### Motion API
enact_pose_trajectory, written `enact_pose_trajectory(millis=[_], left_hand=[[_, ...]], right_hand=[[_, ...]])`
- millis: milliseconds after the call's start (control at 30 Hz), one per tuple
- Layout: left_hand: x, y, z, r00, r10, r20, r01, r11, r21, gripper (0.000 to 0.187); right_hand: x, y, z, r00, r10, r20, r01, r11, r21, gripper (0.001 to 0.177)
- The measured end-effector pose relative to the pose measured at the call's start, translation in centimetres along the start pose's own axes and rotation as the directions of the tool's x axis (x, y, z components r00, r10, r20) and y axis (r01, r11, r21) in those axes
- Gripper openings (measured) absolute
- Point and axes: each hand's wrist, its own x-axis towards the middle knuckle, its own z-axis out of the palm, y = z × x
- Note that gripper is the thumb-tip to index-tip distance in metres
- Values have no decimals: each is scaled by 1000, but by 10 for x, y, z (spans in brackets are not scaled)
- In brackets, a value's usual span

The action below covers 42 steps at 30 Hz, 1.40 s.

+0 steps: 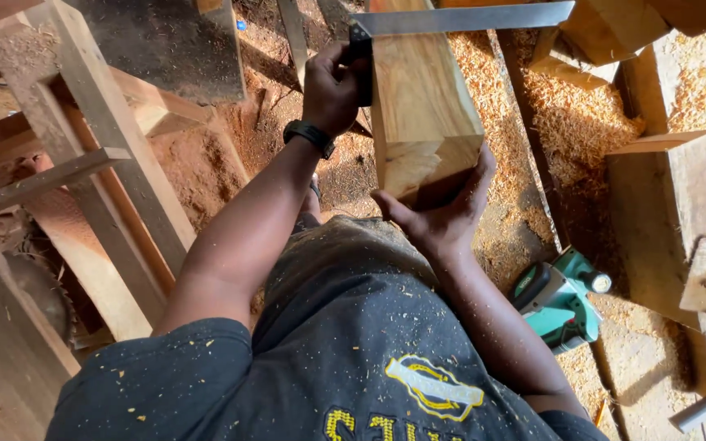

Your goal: Planing a piece of timber with an electric hand planer and checking for squareness with a try square.

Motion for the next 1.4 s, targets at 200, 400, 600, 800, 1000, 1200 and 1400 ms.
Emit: enact_pose_trajectory(millis=[200,400,600,800,1000,1200,1400], left_hand=[[2,2,0,996,-78,39,80,994,-71,22],[1,5,0,990,-132,45,136,987,-90,21],[-3,10,4,990,-136,23,137,984,-111,24],[4,-7,9,984,-175,-44,171,981,-97,21],[42,-68,16,985,-130,-115,136,990,40,20],[61,-98,18,993,-75,-86,71,996,-53,12],[64,-95,14,993,-118,-15,115,982,-149,17]], right_hand=[[7,-4,-1,1000,-19,4,19,999,-29,122],[5,-1,-1,1000,-18,-13,16,996,-93,124],[3,1,-4,1000,-13,9,14,995,-100,126],[2,1,-6,999,-36,17,38,995,-94,128],[-5,3,-7,999,46,22,-42,990,-138,134],[-12,13,-8,1000,5,0,-5,978,-210,137],[-5,6,-6,1000,5,-5,-6,987,-161,133]])
